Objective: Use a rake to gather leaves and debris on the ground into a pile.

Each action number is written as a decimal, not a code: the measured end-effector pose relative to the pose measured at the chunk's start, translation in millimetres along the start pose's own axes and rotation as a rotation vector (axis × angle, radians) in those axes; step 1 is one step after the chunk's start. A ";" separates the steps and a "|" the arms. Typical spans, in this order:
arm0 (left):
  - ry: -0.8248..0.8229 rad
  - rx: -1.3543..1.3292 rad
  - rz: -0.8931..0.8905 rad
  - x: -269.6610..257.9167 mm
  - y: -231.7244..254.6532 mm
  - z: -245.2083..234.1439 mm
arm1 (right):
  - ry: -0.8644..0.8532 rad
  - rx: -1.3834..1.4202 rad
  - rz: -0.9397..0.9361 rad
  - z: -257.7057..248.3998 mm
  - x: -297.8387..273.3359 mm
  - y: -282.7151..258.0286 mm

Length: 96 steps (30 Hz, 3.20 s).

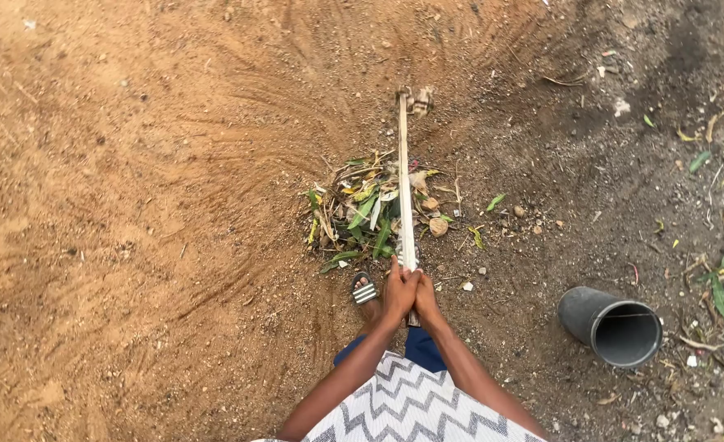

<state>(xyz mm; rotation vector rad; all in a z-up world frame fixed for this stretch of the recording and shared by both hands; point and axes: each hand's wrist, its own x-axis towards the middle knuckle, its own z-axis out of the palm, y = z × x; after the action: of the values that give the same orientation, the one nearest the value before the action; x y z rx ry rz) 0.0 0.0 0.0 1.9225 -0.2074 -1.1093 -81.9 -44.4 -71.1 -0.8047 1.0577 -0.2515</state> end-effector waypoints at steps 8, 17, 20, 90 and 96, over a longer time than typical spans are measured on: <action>-0.080 0.085 -0.101 31.3 -37.1 31.7 | 0.129 -0.153 0.027 -31.4 20.7 24.1; -0.161 0.085 -0.061 148.7 63.3 58.3 | 0.179 -0.163 0.072 -41.3 147.9 -65.0; -0.156 0.027 -0.129 231.6 53.5 76.7 | 0.191 -0.126 0.130 -24.3 201.7 -104.0; -0.207 0.530 -0.273 114.6 20.4 -173.9 | 0.188 0.239 0.592 211.3 44.3 -12.7; -0.176 0.458 -0.188 57.9 -78.3 -216.7 | 0.181 0.074 -0.036 193.5 70.1 234.1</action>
<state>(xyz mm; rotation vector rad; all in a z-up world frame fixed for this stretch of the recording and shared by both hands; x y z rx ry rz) 179.2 148.2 -48.9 2.2804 -0.4141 -1.4541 74.4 170.6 -234.1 -0.7447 1.1974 -0.3985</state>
